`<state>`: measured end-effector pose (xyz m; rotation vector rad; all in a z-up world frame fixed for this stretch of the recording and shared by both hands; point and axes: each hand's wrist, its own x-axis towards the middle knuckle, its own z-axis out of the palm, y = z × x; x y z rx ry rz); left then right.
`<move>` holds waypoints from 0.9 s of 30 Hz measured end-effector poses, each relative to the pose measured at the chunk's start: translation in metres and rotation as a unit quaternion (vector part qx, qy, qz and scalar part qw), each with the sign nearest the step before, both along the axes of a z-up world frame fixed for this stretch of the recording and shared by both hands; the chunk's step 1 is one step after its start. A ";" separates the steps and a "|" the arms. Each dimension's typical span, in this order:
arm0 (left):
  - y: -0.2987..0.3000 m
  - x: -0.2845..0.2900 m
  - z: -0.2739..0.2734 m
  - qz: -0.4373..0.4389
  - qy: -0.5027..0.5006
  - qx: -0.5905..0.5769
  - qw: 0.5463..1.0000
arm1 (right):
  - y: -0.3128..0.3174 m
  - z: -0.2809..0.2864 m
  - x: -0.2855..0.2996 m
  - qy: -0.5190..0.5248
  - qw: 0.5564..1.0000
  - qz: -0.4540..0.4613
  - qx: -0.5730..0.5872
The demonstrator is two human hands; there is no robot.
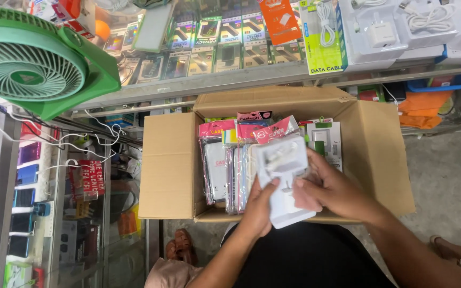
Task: The person takes packaged phone accessories, including charger boxes and blister-packed items, out of a cardboard box and wipes each package with a cloth. They place wiped packages on the glass display counter and continue handling more items from the box.
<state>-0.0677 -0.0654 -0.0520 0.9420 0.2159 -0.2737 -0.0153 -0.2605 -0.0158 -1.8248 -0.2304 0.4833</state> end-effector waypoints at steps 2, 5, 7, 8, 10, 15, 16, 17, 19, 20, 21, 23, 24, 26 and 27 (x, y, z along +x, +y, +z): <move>0.001 0.003 0.002 0.027 0.088 -0.088 0.992 | -0.008 -0.005 -0.002 0.092 0.994 0.022 0.055; 0.005 0.012 0.010 -0.006 0.056 -0.076 0.996 | -0.004 -0.014 -0.003 0.078 0.995 -0.020 0.058; 0.003 0.018 0.011 -0.047 0.020 -0.050 0.997 | -0.007 -0.027 -0.002 0.026 0.993 -0.058 0.098; 0.003 0.020 0.014 -0.044 0.020 -0.049 0.998 | -0.007 -0.030 -0.003 0.027 0.993 -0.056 0.099; 0.003 0.024 0.020 -0.070 -0.011 -0.010 0.997 | -0.006 -0.036 -0.007 0.040 0.990 -0.096 0.096; 0.001 0.027 0.020 -0.086 -0.007 -0.003 0.996 | -0.014 -0.009 0.008 0.106 0.980 -0.016 0.166; 0.000 0.024 0.020 -0.082 -0.008 0.004 0.997 | -0.012 -0.001 0.010 0.104 0.981 -0.011 0.161; 0.000 0.026 0.022 -0.088 -0.009 0.003 0.996 | -0.013 -0.017 0.005 0.103 0.982 -0.017 0.160; 0.002 0.028 0.026 -0.075 -0.026 0.018 0.997 | -0.013 -0.050 -0.003 0.131 0.975 -0.087 0.157; 0.003 0.031 0.027 -0.074 -0.026 0.017 0.997 | -0.016 -0.043 -0.005 0.131 0.975 -0.087 0.155; 0.007 0.034 0.027 -0.054 0.008 -0.023 0.998 | -0.015 -0.037 -0.005 0.119 0.988 -0.049 0.080; 0.012 0.036 0.028 -0.030 0.042 -0.061 0.997 | -0.013 -0.039 -0.006 0.106 0.994 -0.009 0.004; 0.012 0.036 0.028 -0.007 0.052 -0.078 0.996 | -0.013 -0.046 -0.007 0.106 0.989 0.017 0.097; 0.007 0.034 0.025 0.011 0.061 -0.099 0.993 | -0.017 -0.053 -0.009 0.104 0.976 0.037 0.186; 0.004 0.032 0.024 0.011 0.054 -0.079 0.995 | -0.020 -0.052 -0.007 0.115 0.979 0.051 0.159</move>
